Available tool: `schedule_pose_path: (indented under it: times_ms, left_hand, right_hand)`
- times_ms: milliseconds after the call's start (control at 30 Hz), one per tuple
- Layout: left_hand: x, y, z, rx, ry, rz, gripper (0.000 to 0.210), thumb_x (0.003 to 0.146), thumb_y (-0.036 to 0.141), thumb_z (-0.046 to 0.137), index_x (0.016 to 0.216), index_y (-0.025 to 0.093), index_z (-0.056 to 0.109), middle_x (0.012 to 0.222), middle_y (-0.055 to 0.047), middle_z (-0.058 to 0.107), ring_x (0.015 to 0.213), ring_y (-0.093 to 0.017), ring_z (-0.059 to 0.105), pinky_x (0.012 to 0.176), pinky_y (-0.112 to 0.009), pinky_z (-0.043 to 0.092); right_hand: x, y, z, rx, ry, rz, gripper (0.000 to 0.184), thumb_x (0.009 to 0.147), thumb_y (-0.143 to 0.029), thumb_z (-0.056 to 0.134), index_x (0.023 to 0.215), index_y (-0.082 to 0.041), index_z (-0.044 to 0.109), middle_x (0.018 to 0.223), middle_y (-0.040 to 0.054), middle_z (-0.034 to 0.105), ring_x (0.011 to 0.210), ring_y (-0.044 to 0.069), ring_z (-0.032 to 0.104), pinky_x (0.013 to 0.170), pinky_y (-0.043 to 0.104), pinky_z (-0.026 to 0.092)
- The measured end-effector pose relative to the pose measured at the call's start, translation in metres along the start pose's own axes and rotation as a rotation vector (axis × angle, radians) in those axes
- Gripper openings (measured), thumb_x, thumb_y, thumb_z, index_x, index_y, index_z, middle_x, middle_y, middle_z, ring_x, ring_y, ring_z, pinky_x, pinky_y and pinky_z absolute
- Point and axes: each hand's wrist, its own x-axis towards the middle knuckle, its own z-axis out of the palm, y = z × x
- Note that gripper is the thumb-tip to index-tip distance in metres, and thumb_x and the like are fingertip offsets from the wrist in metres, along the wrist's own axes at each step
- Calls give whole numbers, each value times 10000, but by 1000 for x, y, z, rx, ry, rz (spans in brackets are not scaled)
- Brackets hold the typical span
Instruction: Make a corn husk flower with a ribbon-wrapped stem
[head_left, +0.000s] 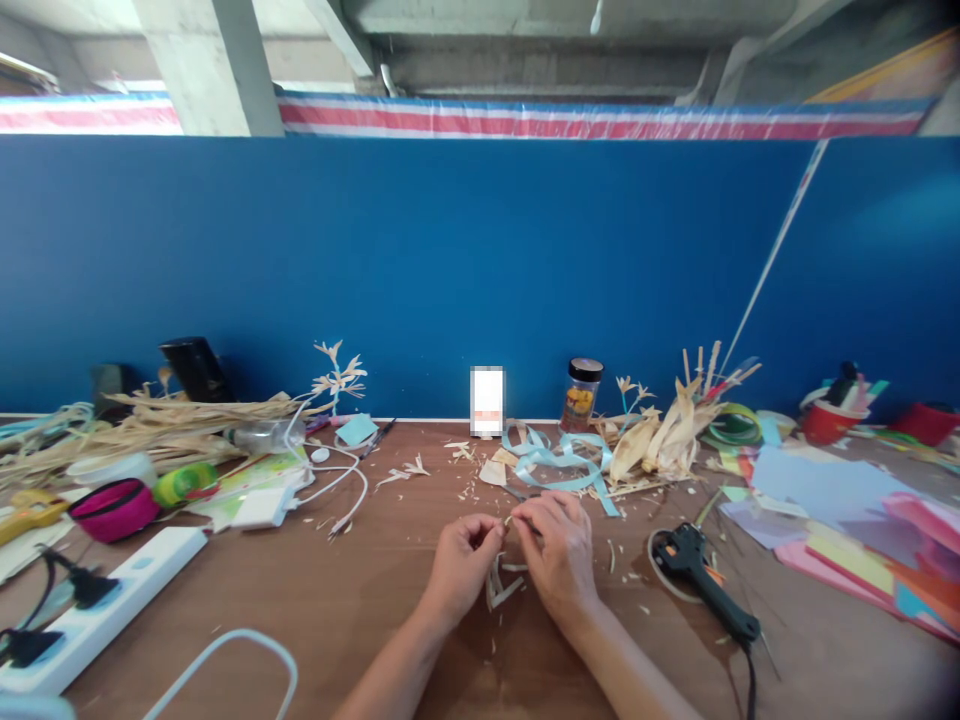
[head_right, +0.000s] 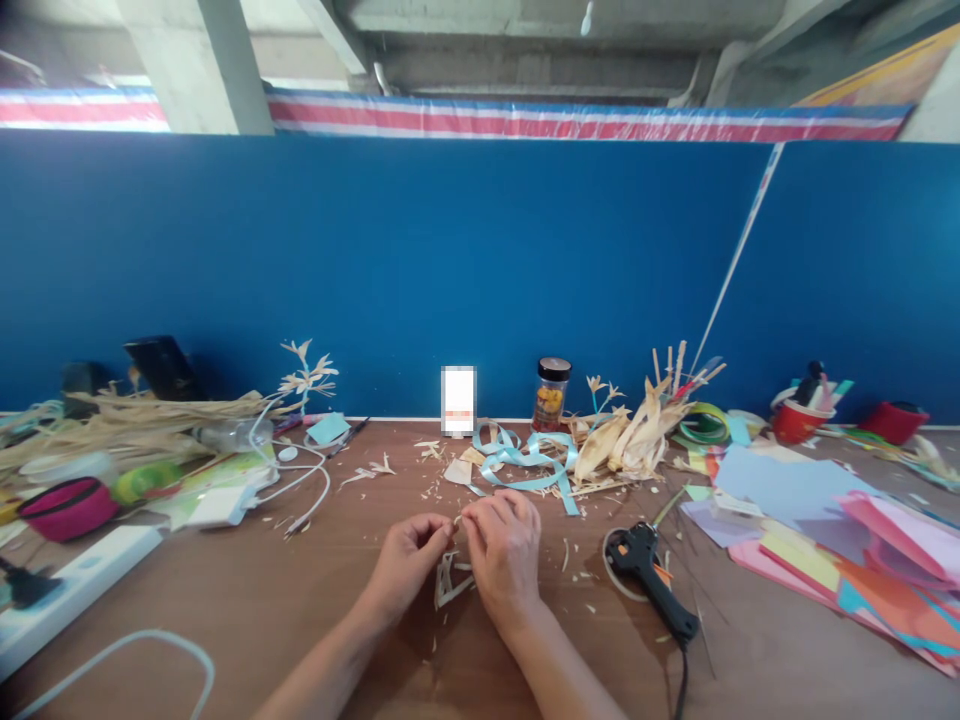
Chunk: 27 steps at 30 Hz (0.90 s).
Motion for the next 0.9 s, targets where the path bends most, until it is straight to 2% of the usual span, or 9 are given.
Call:
schedule_pose_path:
  times_ms: [233, 433, 533, 700, 900]
  left_hand:
    - [0, -2, 1, -245, -6, -155, 284, 665, 408, 599, 721, 131, 621, 606, 9, 549, 501, -67, 447, 486, -169, 351]
    - [-1, -1, 2, -398, 12, -200, 270, 595, 359, 679, 750, 140, 655, 644, -18, 629, 586, -116, 550, 605, -236, 427]
    - [-1, -3, 1, -426, 24, -214, 282, 580, 336, 697, 774, 133, 664, 675, -39, 653, 625, -142, 577, 640, -266, 440]
    - [1, -5, 1, -430, 41, -222, 259, 581, 301, 706, 764, 123, 663, 645, -30, 645, 561, -99, 545, 581, -222, 426]
    - [1, -5, 2, -440, 68, -222, 274, 573, 309, 708, 776, 136, 644, 695, -32, 648, 594, -109, 566, 601, -228, 436]
  right_hand:
    - [-3, -1, 8, 122, -3, 74, 109, 769, -215, 479, 722, -207, 576, 725, 33, 588, 788, 191, 486, 718, 315, 367]
    - [-5, -1, 14, 228, 29, 129, 86, 756, -199, 484, 737, -201, 569, 740, 42, 571, 787, 193, 489, 707, 309, 391]
    - [-5, -2, 14, 265, 14, 158, 76, 760, -204, 490, 738, -199, 563, 753, 41, 565, 791, 189, 491, 720, 305, 396]
    - [-6, -2, 15, 325, -11, 180, 83, 774, -215, 484, 758, -196, 563, 769, 50, 555, 803, 195, 495, 725, 310, 406]
    - [-7, -1, 16, 376, -60, 213, 87, 772, -200, 483, 789, -191, 568, 803, 54, 569, 809, 189, 518, 743, 300, 415]
